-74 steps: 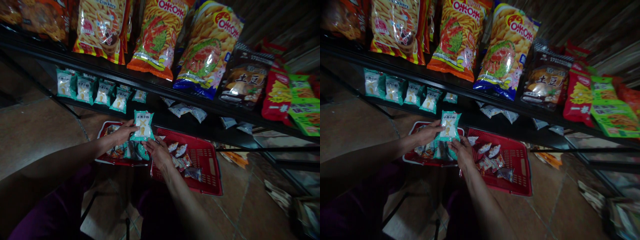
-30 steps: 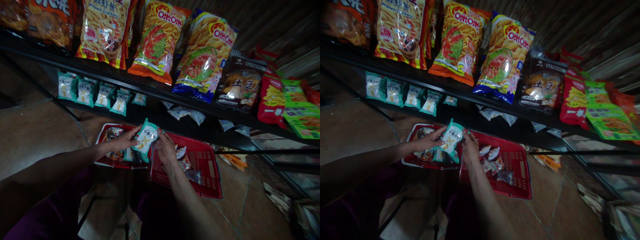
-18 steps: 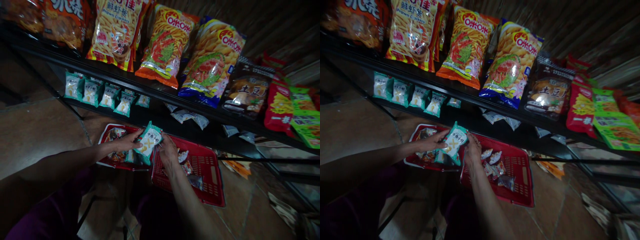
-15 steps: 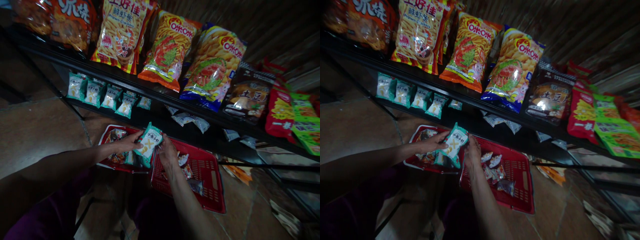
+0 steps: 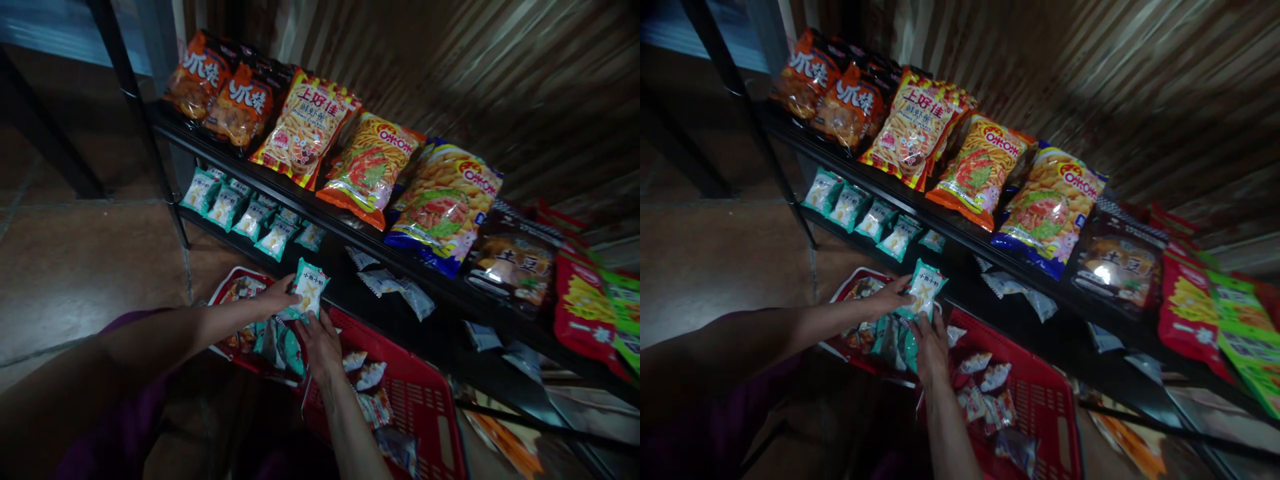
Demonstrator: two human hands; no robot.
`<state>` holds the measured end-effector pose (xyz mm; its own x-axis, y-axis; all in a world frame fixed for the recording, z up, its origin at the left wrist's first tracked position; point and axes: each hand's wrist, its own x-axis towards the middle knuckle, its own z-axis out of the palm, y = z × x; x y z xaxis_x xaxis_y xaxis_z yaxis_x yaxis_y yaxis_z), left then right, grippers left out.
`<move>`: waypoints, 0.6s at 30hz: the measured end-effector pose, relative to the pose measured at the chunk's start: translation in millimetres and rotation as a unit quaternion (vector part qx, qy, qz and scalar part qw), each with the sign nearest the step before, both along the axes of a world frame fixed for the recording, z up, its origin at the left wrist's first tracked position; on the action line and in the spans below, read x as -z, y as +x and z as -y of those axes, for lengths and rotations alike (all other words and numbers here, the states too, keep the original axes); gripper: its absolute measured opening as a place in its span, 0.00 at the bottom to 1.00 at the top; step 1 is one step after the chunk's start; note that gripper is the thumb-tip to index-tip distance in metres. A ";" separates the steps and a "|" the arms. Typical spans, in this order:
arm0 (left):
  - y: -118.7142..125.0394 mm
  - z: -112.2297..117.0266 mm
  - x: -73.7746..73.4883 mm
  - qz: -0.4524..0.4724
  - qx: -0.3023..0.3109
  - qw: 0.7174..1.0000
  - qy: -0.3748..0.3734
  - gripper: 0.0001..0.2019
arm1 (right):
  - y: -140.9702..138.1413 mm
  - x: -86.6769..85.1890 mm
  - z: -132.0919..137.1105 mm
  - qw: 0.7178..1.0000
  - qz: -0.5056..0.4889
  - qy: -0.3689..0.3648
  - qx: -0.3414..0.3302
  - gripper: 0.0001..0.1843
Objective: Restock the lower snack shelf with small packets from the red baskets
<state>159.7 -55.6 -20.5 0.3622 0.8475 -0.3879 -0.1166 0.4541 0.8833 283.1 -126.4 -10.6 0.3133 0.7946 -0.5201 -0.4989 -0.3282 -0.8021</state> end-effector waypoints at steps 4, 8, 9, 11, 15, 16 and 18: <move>5.1 0.7 6.4 -0.081 -0.020 0.995 0.053 0.32 | 3.0 17.4 1.0 1.000 0.013 0.006 0.012 0.18; 14.8 -15.4 7.1 -0.142 -0.012 0.978 0.150 0.30 | 7.6 28.0 -16.4 0.999 0.032 0.023 0.036 0.19; 18.1 -21.3 6.6 -0.153 -0.018 0.974 0.168 0.31 | 8.3 28.8 -24.0 0.998 0.037 0.034 0.045 0.19; 25.2 -33.6 5.2 -0.182 -0.043 0.961 0.203 0.30 | 9.8 29.5 -42.5 0.996 0.043 0.058 0.058 0.18; 37.2 -54.6 3.3 -0.263 -0.082 0.925 0.262 0.27 | 16.7 35.4 -85.3 0.993 0.061 0.074 0.073 0.18; 39.3 -58.9 4.1 -0.276 -0.082 0.917 0.276 0.26 | 19.4 38.6 -95.5 0.992 0.074 0.068 0.079 0.18; 42.5 -66.4 7.9 -0.289 -0.078 0.906 0.300 0.26 | 25.0 46.7 -113.8 0.989 0.102 0.062 0.085 0.17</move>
<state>202.2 10.8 -28.4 0.1026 0.9920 0.0738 0.4227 -0.1106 0.8995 308.0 -12.5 -57.3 0.5364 0.7750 -0.3342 -0.3621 -0.1464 -0.9206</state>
